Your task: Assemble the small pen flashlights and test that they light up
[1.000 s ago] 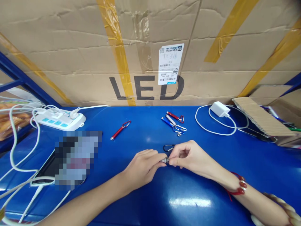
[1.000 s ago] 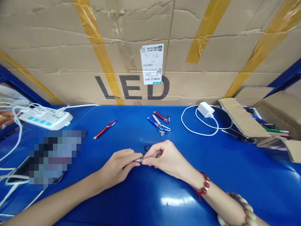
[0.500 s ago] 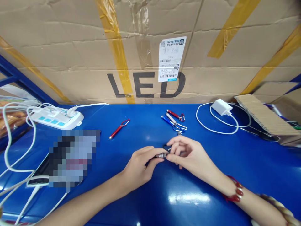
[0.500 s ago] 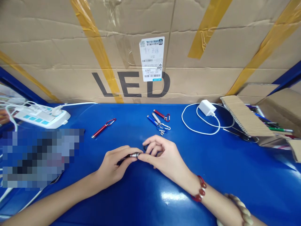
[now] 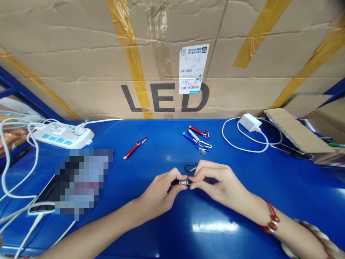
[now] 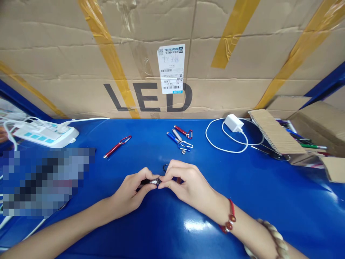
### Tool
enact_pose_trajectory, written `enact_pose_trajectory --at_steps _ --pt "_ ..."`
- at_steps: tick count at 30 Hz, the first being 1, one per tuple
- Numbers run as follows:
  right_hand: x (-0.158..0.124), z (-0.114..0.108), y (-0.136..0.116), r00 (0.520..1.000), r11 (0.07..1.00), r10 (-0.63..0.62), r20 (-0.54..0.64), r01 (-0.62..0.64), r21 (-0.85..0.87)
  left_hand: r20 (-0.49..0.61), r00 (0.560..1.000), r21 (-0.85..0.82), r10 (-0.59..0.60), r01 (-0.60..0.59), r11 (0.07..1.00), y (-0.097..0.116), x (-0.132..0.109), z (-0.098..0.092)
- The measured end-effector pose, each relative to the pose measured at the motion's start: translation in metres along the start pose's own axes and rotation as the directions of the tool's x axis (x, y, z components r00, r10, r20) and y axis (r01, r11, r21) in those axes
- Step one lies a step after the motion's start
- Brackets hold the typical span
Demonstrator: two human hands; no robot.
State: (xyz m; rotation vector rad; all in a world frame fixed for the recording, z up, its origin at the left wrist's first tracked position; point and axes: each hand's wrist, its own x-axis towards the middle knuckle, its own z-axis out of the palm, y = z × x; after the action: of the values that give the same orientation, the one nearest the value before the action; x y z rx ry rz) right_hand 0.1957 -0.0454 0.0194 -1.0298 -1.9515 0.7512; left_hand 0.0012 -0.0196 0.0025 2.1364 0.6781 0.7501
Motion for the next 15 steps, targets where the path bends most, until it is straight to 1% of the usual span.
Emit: enact_pose_trajectory --at_steps 2,4,5,6,8,9,10,11,13,15 --pt "0.0015 0.0025 -0.0023 0.995 0.994 0.103 0.0 -0.103 0.041 -0.017 0.999 0.036 0.035 -0.034 0.999 -0.0021 -0.0015 0.0021" --pt "0.0027 0.0048 -0.004 0.969 0.96 0.245 0.037 -0.247 0.128 -0.027 0.997 0.082 0.068 -0.066 0.994 -0.0039 -0.0022 0.0038" --pt "0.0031 0.006 -0.0048 0.942 0.921 0.329 0.072 -0.337 0.193 -0.034 0.995 0.11 0.089 -0.085 0.99 -0.0047 -0.0022 0.0044" --pt "0.0034 0.0071 -0.0055 0.902 0.864 0.415 0.119 -0.431 0.26 -0.041 0.993 0.14 0.113 -0.106 0.984 -0.0054 -0.002 0.0047" --pt "0.004 0.0091 -0.0069 0.806 0.722 0.552 0.216 -0.591 0.36 -0.06 0.984 0.201 0.165 -0.15 0.968 -0.0064 -0.0013 0.0046" --pt "0.0043 0.0099 -0.0077 0.764 0.661 0.595 0.25 -0.642 0.388 -0.065 0.981 0.225 0.185 -0.166 0.96 -0.0067 -0.0009 0.0042" --pt "0.0047 0.0104 -0.0084 0.735 0.619 0.622 0.271 -0.673 0.404 -0.071 0.979 0.24 0.193 -0.171 0.955 -0.0067 -0.0004 0.0038" --pt "0.0051 0.0107 -0.009 0.719 0.596 0.638 0.277 -0.688 0.414 -0.072 0.979 0.251 0.192 -0.168 0.953 -0.0065 0.0002 0.0033" --pt "0.0059 0.0108 -0.0096 0.71 0.581 0.651 0.269 -0.694 0.424 -0.064 0.984 0.252 0.166 -0.145 0.957 -0.0052 0.0012 0.0024" --pt "0.0063 0.0099 -0.0093 0.713 0.595 0.65 0.263 -0.693 0.408 -0.066 0.99 0.221 0.123 -0.106 0.97 -0.0029 0.0025 0.0019"
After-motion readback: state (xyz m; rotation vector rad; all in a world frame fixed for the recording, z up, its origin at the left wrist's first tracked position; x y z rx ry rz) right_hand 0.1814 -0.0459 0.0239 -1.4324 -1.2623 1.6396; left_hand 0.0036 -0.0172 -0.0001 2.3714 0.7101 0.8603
